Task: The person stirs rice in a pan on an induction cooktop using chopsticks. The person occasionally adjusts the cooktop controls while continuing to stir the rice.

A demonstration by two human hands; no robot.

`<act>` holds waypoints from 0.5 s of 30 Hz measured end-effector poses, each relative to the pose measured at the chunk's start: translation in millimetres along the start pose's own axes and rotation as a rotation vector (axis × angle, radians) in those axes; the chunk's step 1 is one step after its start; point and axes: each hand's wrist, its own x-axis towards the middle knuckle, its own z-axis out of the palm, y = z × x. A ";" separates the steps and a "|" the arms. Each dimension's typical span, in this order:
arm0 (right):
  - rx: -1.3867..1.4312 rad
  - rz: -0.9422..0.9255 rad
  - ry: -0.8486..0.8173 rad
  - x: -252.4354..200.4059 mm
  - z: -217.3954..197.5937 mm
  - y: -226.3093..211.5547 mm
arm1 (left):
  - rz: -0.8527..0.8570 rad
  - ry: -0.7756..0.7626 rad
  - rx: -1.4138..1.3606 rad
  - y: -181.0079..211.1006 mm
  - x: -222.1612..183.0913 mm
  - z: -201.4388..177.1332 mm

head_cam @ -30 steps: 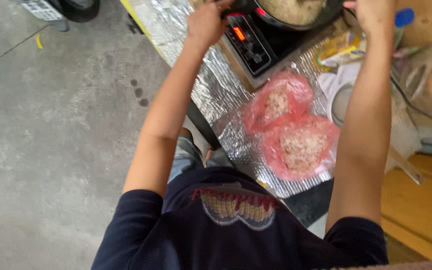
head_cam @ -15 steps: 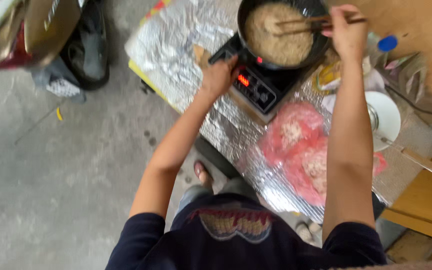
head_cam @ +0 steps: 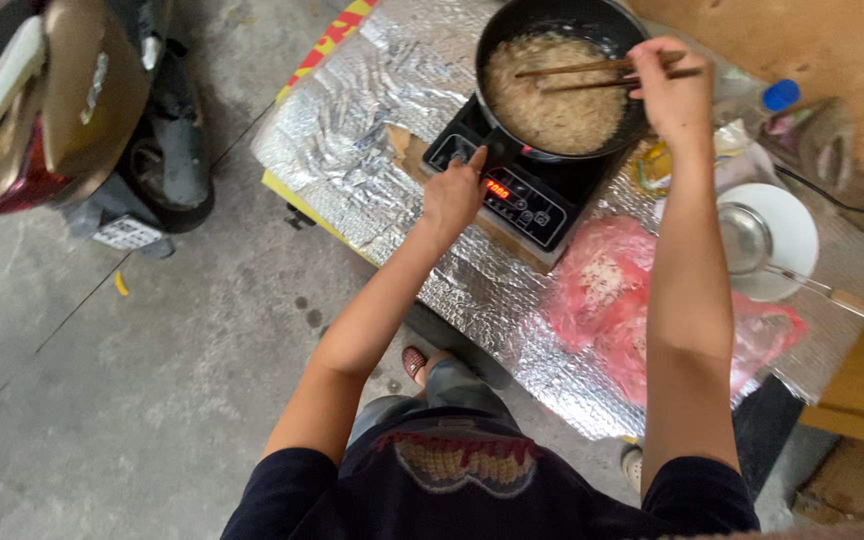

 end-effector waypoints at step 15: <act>-0.092 -0.011 0.226 3.5 -12.5 3.8 | -0.034 -0.027 -0.001 4.7 5.8 3.2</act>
